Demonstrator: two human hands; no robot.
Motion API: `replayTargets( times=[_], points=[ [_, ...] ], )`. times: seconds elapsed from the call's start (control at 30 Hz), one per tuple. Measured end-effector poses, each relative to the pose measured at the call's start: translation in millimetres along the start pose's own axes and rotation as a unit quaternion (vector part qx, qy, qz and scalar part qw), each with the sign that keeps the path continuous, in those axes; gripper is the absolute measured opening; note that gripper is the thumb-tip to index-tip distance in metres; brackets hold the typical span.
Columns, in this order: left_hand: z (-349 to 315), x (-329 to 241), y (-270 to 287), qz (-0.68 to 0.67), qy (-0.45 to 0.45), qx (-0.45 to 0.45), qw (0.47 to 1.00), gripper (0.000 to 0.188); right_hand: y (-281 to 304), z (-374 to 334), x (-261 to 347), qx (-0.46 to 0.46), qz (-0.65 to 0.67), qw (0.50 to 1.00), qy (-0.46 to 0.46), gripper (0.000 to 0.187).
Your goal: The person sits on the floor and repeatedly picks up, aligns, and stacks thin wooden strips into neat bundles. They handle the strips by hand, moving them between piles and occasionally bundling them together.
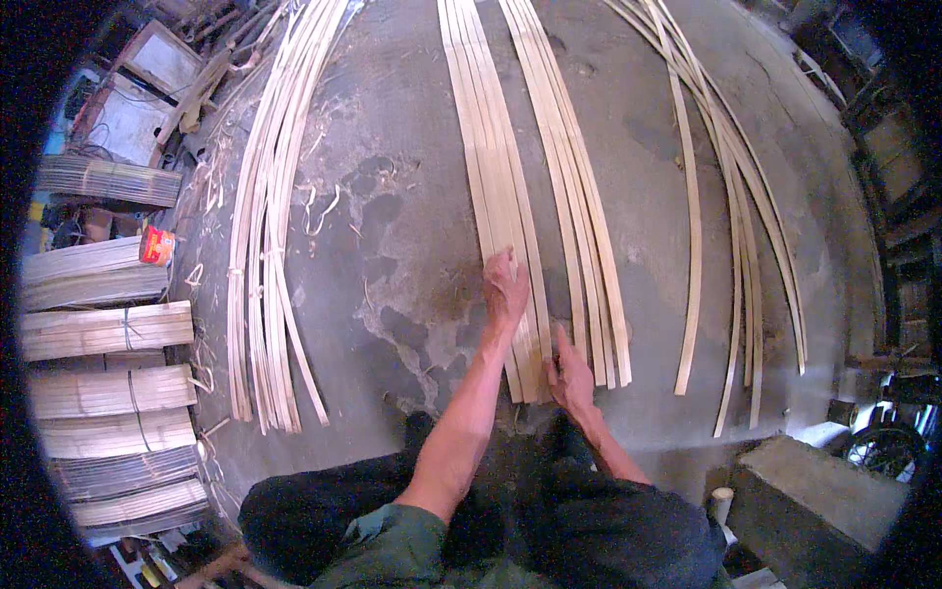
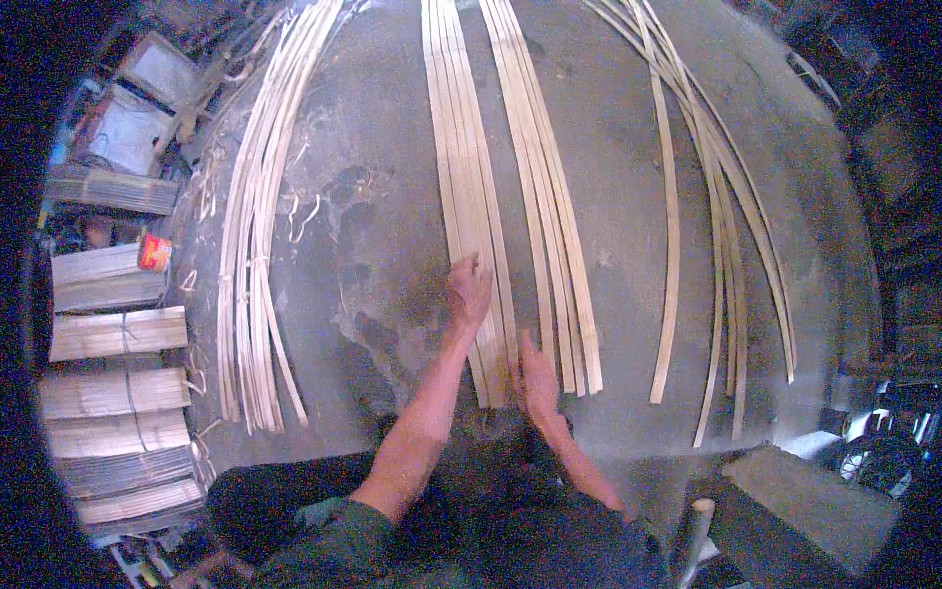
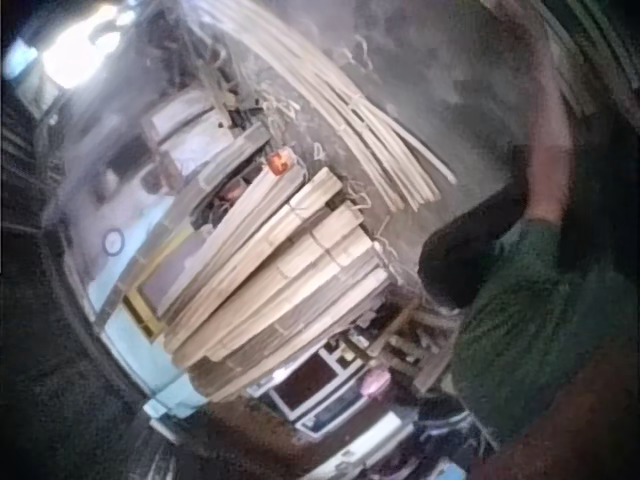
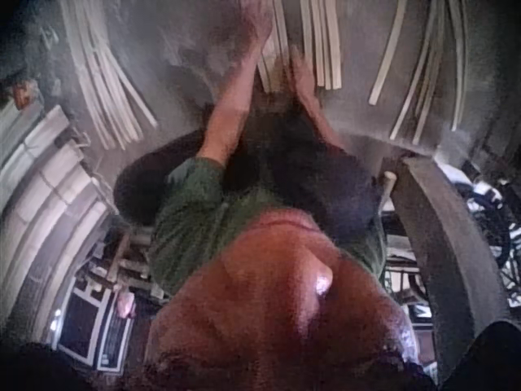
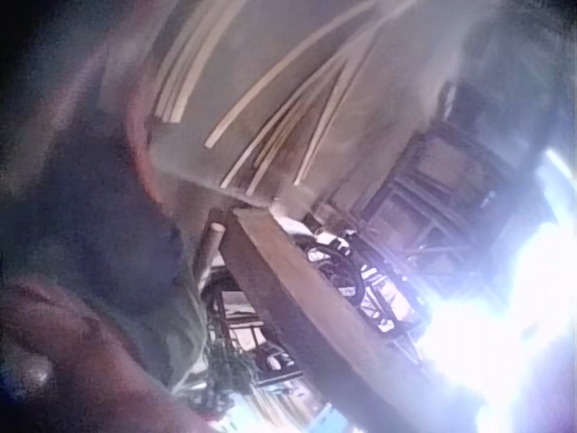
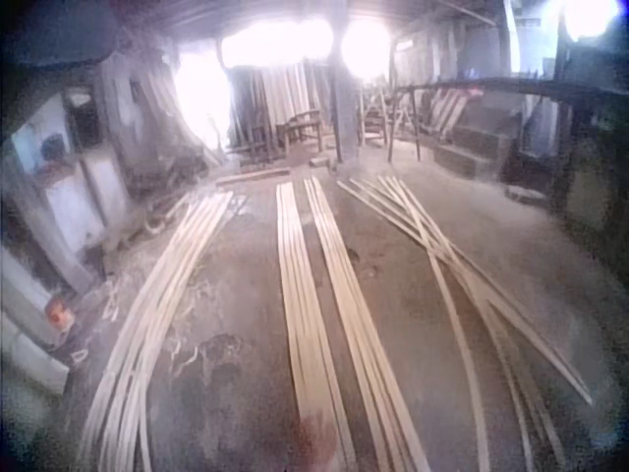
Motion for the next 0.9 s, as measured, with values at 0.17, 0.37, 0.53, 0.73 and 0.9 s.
replayTargets(
  times=[0.17, 0.37, 0.53, 0.73, 0.9],
  points=[
    [-6, -6, -7, 0.01, -0.019, 0.001, 1.0, 0.04, -6, 6, -25, -0.031, 0.128, 0.991, 0.016, 0.041],
    [-10, -42, -15, -0.163, 0.089, 0.123, 0.975, 0.024, -7, 4, -17, -0.108, 0.277, 0.948, -0.109, 0.031],
    [-19, -43, -27, -0.249, 0.122, 0.16, 0.947, 0.017, -8, -5, 0, -0.094, 0.302, 0.939, -0.132, 0.042],
    [-25, -48, -43, -0.244, 0.112, 0.179, 0.946, 0.018, -12, -9, -32, -0.117, 0.266, 0.95, -0.111, 0.045],
    [-25, -40, -51, -0.228, 0.153, 0.234, 0.933, 0.019, 3, -6, -25, -0.082, 0.244, 0.953, -0.158, 0.046]
  ],
)
Point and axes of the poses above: each hand's wrist, its own z-axis towards the middle knuckle, its own y-axis out of the back of the hand, x = y × z, the point moved 4 cm from there along z, towards the middle knuckle
